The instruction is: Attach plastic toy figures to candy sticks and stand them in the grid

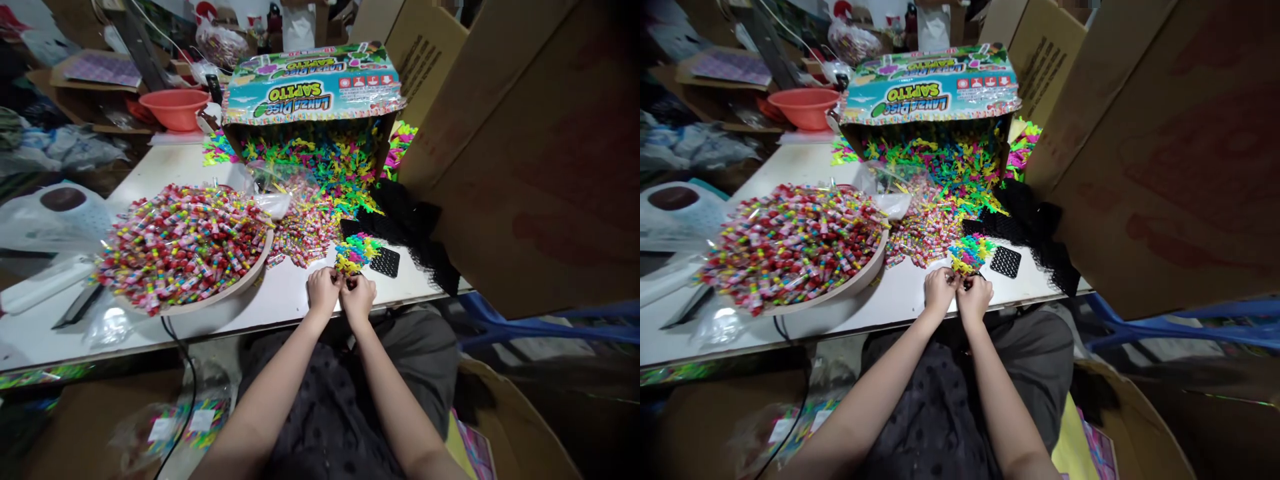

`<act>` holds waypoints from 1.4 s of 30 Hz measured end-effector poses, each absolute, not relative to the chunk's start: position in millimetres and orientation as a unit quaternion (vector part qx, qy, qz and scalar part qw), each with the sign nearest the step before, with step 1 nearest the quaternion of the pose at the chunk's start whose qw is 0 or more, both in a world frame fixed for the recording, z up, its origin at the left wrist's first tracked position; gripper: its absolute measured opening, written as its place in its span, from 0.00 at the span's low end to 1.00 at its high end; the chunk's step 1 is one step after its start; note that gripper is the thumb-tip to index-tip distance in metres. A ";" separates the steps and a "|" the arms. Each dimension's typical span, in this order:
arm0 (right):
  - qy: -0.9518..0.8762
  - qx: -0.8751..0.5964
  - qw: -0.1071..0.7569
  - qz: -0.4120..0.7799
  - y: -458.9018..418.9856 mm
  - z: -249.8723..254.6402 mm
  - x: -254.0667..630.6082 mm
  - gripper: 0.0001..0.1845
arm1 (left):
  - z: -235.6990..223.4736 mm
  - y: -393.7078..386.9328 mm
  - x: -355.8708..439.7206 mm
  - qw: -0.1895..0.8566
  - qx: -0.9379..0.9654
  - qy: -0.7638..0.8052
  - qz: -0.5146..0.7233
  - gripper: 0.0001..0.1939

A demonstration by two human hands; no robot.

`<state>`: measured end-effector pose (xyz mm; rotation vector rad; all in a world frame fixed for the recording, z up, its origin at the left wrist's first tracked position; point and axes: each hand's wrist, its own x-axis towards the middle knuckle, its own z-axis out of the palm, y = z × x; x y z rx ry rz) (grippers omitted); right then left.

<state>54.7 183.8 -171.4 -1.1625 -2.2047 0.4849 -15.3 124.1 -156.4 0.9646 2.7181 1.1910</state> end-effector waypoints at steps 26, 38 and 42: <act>-0.857 -0.305 0.315 0.270 191.2 -169.2 77.6 0.10 | -149.4 87.9 -45.6 -0.039 0.299 0.871 0.388 0.13; -0.844 -0.164 0.276 0.430 153.7 -148.6 108.5 0.12 | -134.5 59.5 -90.2 -0.059 0.398 0.860 0.315 0.10; -0.776 -0.191 0.278 0.533 131.1 -122.4 109.6 0.19 | -130.2 34.1 -29.6 -0.125 0.337 0.795 0.489 0.09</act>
